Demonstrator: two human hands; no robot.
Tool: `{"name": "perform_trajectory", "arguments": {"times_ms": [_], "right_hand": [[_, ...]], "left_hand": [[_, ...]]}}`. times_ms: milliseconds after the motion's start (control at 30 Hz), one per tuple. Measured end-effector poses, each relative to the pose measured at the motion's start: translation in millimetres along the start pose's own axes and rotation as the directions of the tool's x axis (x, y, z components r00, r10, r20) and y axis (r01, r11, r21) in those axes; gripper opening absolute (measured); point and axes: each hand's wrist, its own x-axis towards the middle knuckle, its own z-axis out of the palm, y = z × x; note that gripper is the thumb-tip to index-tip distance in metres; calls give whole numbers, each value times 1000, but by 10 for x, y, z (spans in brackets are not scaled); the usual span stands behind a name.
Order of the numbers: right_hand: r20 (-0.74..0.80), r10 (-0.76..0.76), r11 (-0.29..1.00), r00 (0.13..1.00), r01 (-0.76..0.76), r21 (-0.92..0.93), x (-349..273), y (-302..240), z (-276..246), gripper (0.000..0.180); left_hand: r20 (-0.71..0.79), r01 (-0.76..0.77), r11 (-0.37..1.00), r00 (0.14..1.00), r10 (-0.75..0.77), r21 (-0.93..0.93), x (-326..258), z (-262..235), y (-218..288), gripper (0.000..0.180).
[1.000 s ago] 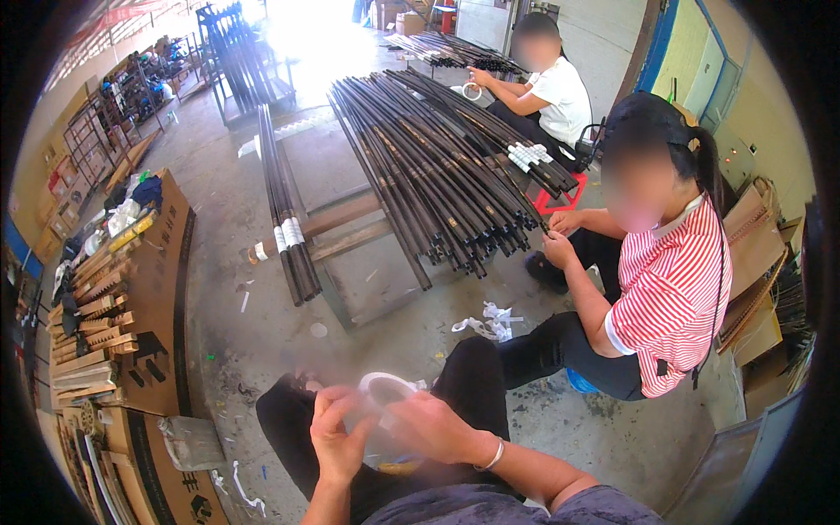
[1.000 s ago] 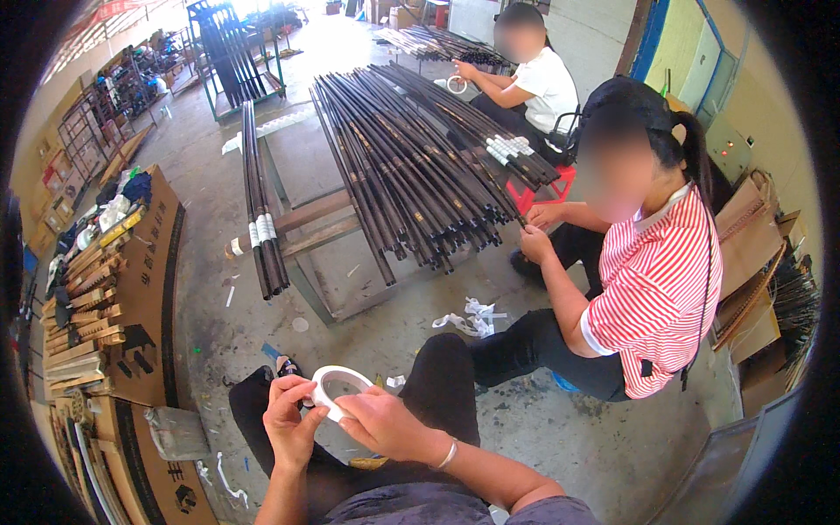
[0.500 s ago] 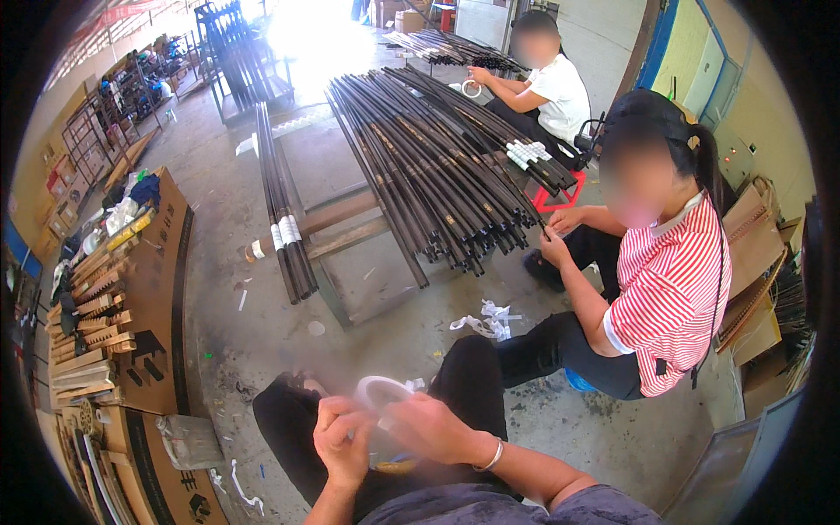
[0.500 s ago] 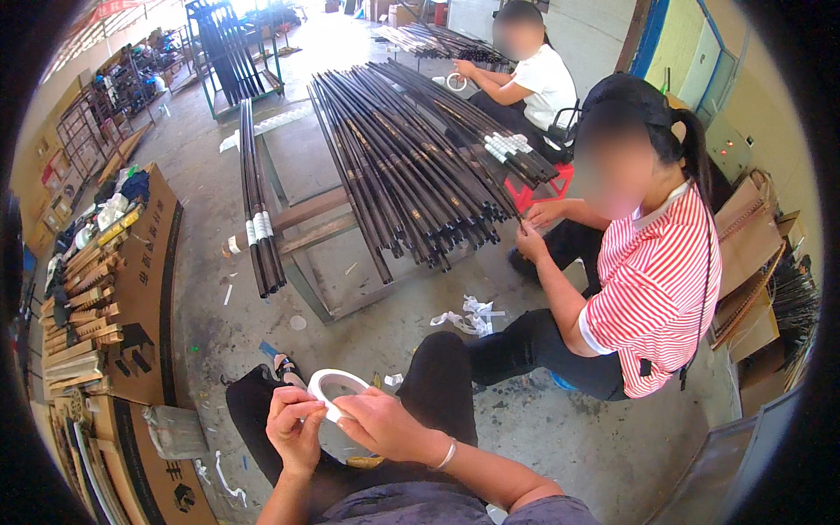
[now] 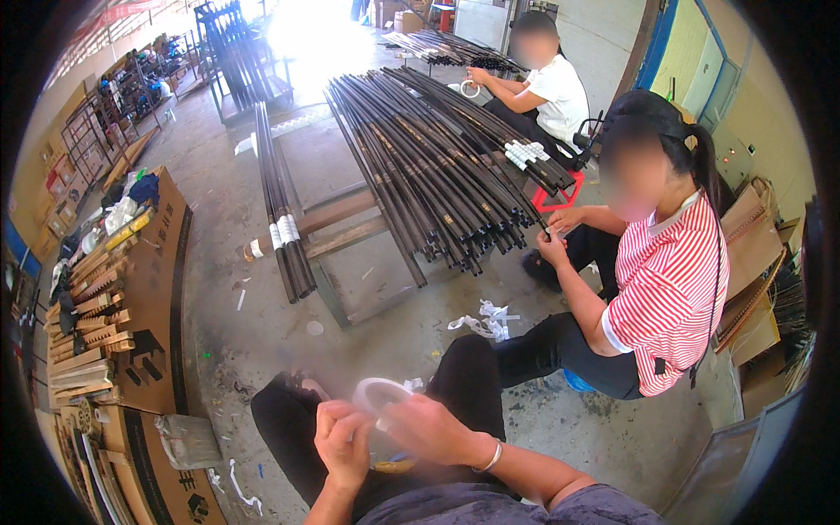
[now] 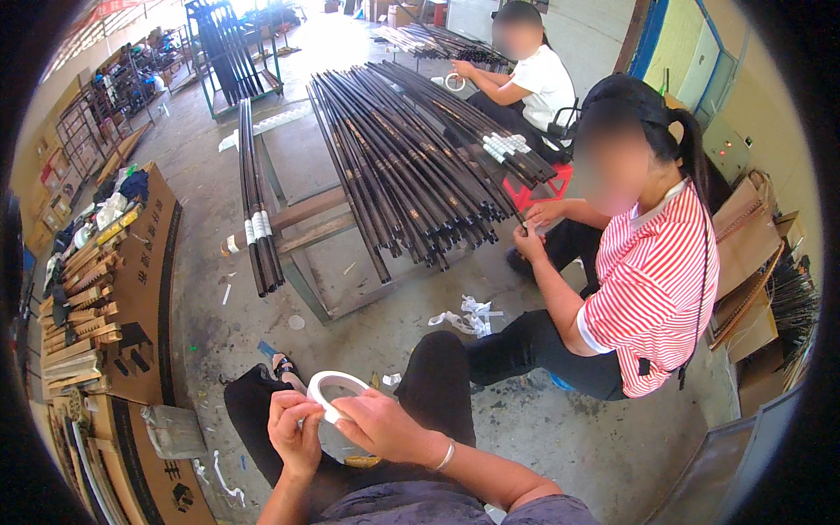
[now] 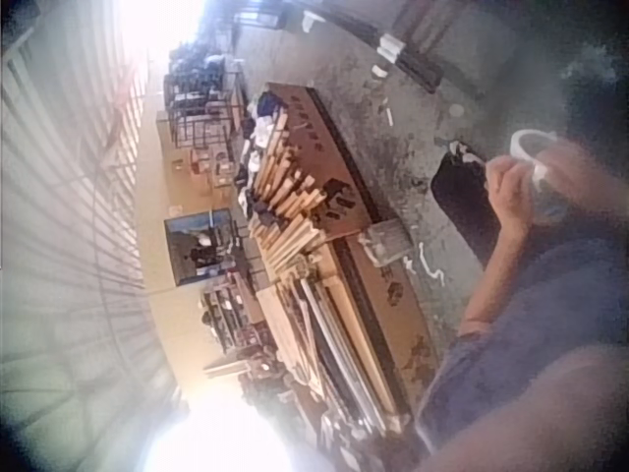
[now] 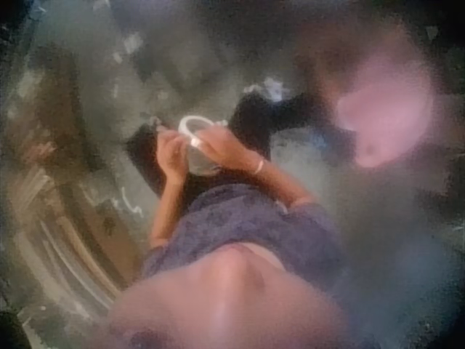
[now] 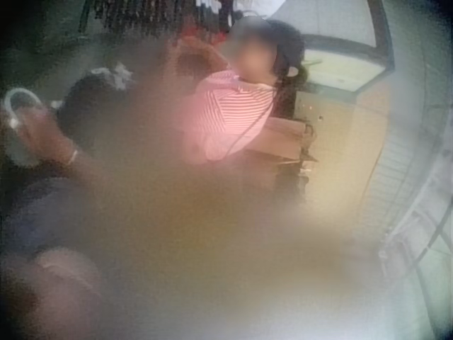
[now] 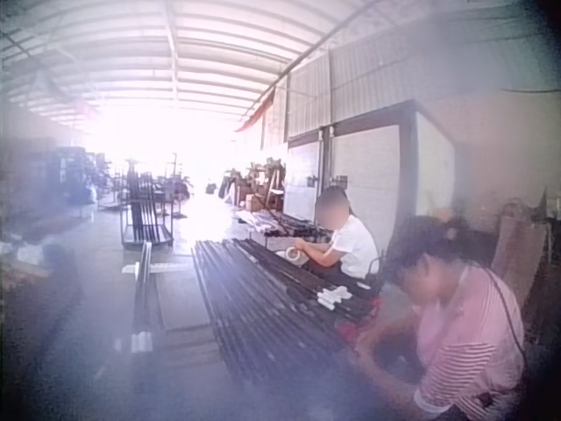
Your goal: The person wraps white tape around the ends of long black poles, picking up one pole at a time from a rack, applying a strip of tape by hand, and smoothing it down before returning the pole to the group.
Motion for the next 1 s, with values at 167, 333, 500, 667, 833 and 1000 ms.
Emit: {"name": "perform_trajectory", "arguments": {"times_ms": [167, 333, 500, 667, 833, 1000], "right_hand": [[-5, -13, 997, 1000, 12, -73, -59, 59, 62, 27], [-43, -33, 999, 999, 32, -33, -21, 31, 47, 27], [-33, -29, 998, 999, 27, -48, -25, 40, 42, 26], [-34, -52, 997, 998, 50, -53, -27, 92, 65, 26], [-7, -21, 998, 1000, 20, -52, -48, 114, 56, 26], [0, 5, 999, 1000, -5, -51, -59, 131, 53, 27]], "left_hand": [[-5, -36, 999, 999, 36, 15, 2, 9, 11, 19], [-8, -50, 998, 999, 50, 33, -27, 5, -33, 20], [16, -77, 994, 997, 76, 73, -39, 6, -47, 22], [43, -111, 990, 993, 107, 88, -32, 12, -66, 21], [55, -119, 990, 992, 115, 77, -29, 44, -59, 21], [79, -120, 990, 990, 114, 79, -50, 57, -66, 21]]}}
